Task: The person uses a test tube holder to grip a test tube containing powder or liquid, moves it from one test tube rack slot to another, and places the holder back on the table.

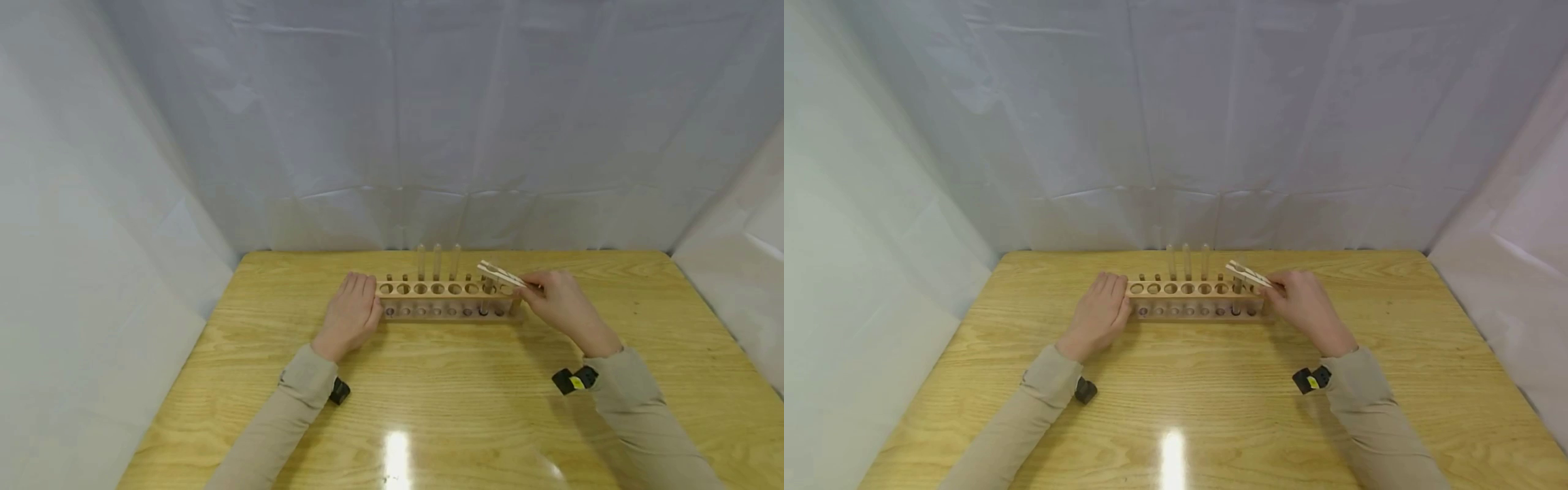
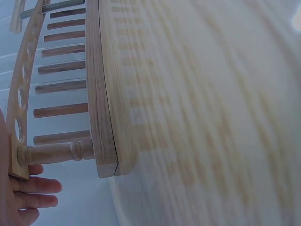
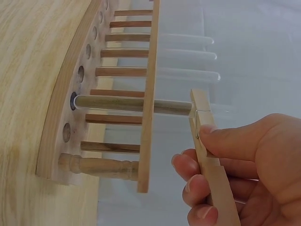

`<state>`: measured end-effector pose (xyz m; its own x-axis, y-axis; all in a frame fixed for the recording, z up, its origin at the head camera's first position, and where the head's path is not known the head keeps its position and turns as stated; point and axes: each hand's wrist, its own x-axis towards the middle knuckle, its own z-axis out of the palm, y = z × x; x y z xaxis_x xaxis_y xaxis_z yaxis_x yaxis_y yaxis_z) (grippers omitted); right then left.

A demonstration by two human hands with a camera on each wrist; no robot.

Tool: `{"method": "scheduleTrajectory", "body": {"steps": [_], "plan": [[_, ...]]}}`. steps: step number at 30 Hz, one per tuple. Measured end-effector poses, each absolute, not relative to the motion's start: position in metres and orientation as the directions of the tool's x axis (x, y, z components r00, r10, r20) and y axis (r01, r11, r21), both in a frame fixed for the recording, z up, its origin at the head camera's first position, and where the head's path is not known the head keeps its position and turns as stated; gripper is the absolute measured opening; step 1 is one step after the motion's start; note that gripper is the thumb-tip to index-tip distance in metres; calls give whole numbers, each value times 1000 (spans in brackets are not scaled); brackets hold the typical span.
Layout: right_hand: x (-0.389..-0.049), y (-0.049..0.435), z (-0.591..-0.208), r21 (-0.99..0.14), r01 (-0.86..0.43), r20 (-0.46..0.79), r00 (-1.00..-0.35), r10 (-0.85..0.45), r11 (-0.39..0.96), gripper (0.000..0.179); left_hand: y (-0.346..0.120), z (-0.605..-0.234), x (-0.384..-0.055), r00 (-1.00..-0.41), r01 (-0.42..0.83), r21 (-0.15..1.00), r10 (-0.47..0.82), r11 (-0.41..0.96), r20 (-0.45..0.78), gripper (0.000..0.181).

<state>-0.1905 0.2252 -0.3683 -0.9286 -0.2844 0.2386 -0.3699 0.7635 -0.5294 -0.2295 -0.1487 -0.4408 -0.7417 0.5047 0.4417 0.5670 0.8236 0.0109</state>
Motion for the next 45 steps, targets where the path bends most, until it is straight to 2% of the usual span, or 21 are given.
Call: {"method": "scheduleTrajectory", "body": {"steps": [9,31,37,45], "plan": [[-190,224,-359,-528,-370,233,-929,-289,764,21,-149,-442,-230,-721,578,13,503,816,477,37],[-184,224,-335,-467,-445,357,-885,-298,764,17,-149,-441,-229,-731,570,4,505,822,459,38],[-183,225,-328,-446,-472,404,-864,-299,761,16,-149,-443,-231,-716,575,-5,505,818,482,39],[-182,225,-319,-430,-475,414,-860,-300,768,21,-149,-444,-231,-707,583,-1,507,813,493,38]]}}
